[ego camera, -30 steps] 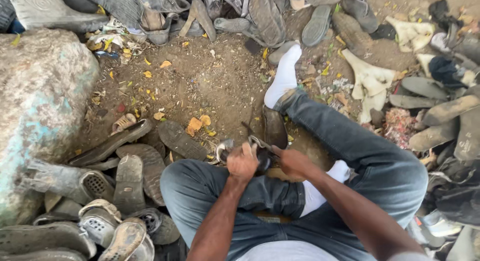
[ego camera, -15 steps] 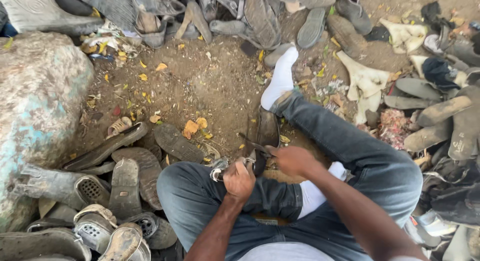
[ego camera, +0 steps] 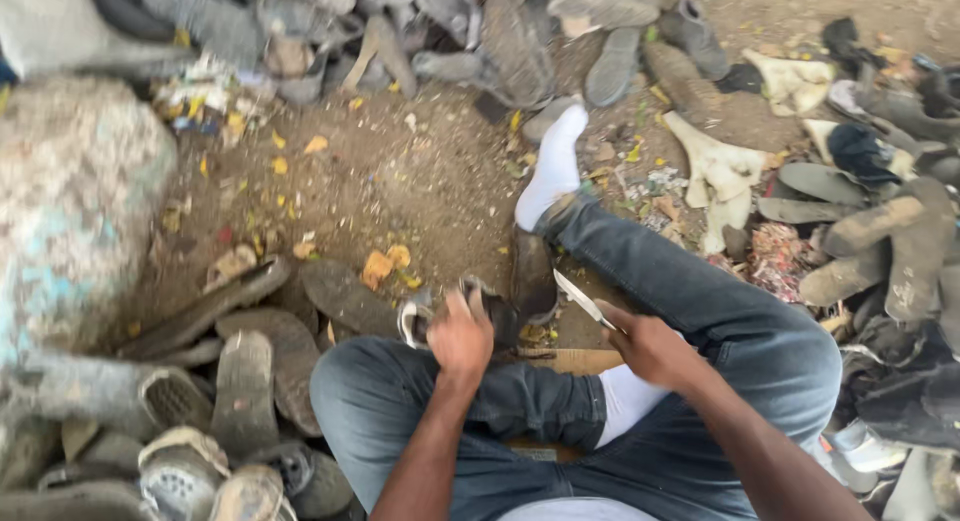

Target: The person sits on the ground and uses a knife to cut apart several discarded shoes, separating soles and uppers. The person handles each shoe one at a time, cutting through the material and discarding the pieces.

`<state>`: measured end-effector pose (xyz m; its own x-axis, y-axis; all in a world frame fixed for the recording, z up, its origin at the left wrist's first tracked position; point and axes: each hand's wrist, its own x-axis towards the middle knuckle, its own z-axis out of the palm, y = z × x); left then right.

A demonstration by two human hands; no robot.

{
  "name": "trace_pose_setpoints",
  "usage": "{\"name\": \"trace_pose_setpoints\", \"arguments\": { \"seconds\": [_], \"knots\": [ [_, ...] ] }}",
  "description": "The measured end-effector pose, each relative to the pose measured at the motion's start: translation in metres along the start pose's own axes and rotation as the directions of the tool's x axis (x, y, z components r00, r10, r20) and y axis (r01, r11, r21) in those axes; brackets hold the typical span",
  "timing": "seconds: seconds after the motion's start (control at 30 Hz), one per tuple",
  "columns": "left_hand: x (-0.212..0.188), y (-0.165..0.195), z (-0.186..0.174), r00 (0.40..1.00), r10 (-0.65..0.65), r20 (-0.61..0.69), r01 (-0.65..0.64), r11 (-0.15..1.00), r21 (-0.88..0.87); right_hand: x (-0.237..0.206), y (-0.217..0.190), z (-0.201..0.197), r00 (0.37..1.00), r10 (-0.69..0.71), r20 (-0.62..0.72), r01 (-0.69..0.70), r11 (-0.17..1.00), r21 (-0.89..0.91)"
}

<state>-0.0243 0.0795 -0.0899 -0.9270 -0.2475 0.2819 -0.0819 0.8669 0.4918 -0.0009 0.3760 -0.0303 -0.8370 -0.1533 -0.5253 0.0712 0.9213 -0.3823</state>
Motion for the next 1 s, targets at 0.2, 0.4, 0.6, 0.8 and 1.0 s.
{"name": "trace_pose_setpoints", "arguments": {
  "seconds": [0.2,0.4,0.6,0.8,1.0],
  "knots": [
    [0.095,0.035,0.032,0.885,-0.046,0.463,-0.002,0.995,0.103,0.075,-0.004,0.059,0.996,0.07,0.058,-0.081,0.973,0.217],
    [0.13,0.067,0.08,0.74,-0.033,0.672,-0.157,0.963,0.221,0.098,-0.001,0.089,0.945,-0.18,-0.272,0.214,0.972,0.1],
    [0.155,0.059,0.122,0.666,0.009,0.746,-0.211,0.962,0.176,0.091,-0.012,0.069,0.953,-0.162,-0.256,0.191,0.977,0.092],
    [0.128,0.021,0.078,0.497,-0.193,0.846,0.232,0.969,0.085,0.06,-0.011,0.04,0.996,-0.021,0.083,0.015,0.997,0.072],
    [0.145,0.022,0.052,0.802,-0.48,0.356,0.437,0.877,0.197,0.064,0.015,0.057,0.992,-0.104,0.065,0.1,0.994,0.051]
  ]
}}
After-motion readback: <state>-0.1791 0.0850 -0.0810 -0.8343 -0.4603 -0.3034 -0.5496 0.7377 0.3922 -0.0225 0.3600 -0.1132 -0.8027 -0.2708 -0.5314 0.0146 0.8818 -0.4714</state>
